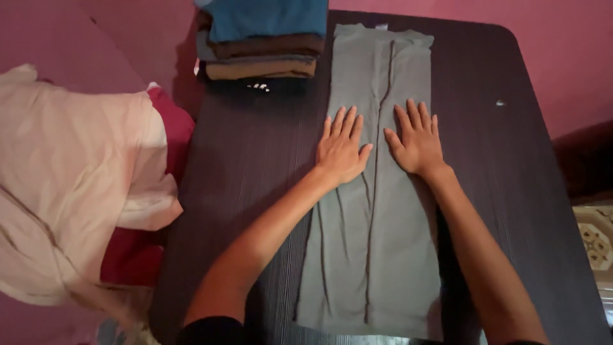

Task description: The person folds a light gray long-sleeved shirt on a dark table. They smooth the fabric, fold the sleeves inward, fold the shirt in half lengthwise, then fold it into thirds to create a compact rectangle. The folded shirt is placed on top of a stack of other folded clothes.

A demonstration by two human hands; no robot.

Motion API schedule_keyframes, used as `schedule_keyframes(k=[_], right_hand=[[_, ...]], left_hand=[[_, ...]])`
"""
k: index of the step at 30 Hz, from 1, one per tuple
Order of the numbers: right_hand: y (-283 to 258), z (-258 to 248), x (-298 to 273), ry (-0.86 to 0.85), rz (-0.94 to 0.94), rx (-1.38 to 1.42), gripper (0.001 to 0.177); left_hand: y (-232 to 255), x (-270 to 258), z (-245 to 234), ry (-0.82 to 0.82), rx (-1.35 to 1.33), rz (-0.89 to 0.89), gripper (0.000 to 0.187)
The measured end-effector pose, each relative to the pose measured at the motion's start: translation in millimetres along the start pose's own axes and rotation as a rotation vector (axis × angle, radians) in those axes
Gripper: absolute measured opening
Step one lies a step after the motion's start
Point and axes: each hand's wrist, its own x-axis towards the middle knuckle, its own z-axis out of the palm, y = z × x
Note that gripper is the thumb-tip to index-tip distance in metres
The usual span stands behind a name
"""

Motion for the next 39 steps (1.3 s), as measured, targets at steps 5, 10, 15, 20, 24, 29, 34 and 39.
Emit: schedule_keyframes(k=[5, 10, 15, 20, 24, 29, 34, 39], right_hand=[[5, 0, 28, 0.002, -0.010, 0.002, 0.071], [7, -2, 43, -0.017, 0.002, -0.031, 0.073], [5, -7, 49, -0.003, -0.010, -0.011, 0.070], [12, 2, 59, 0.000, -0.013, -0.025, 0.073], [10, 2, 60, 0.058, -0.007, -0.028, 0.071], [13, 17, 55, 0.463, -0.191, -0.179, 0.054], [0, 33, 37, 0.553, -0.268, -0.227, 0.041], [-25, 21, 3, 0.437, -0.295, -0.076, 0.042]], left_hand=[[-10, 25, 10, -0.025, 0.011, -0.036, 0.073], [-16, 38, 12, -0.064, -0.013, -0.067, 0.075], [-19, 46, 17, -0.035, 0.012, -0.080, 0.075], [-23, 52, 25, -0.013, 0.044, -0.076, 0.074], [-27, 58, 25, -0.049, 0.037, -0.065, 0.074], [-29, 59, 41, 0.102, 0.067, -0.047, 0.070], [-32, 62, 46, 0.149, 0.087, -0.038, 0.067], [-21, 56, 19, 0.276, 0.097, 0.076, 0.053]])
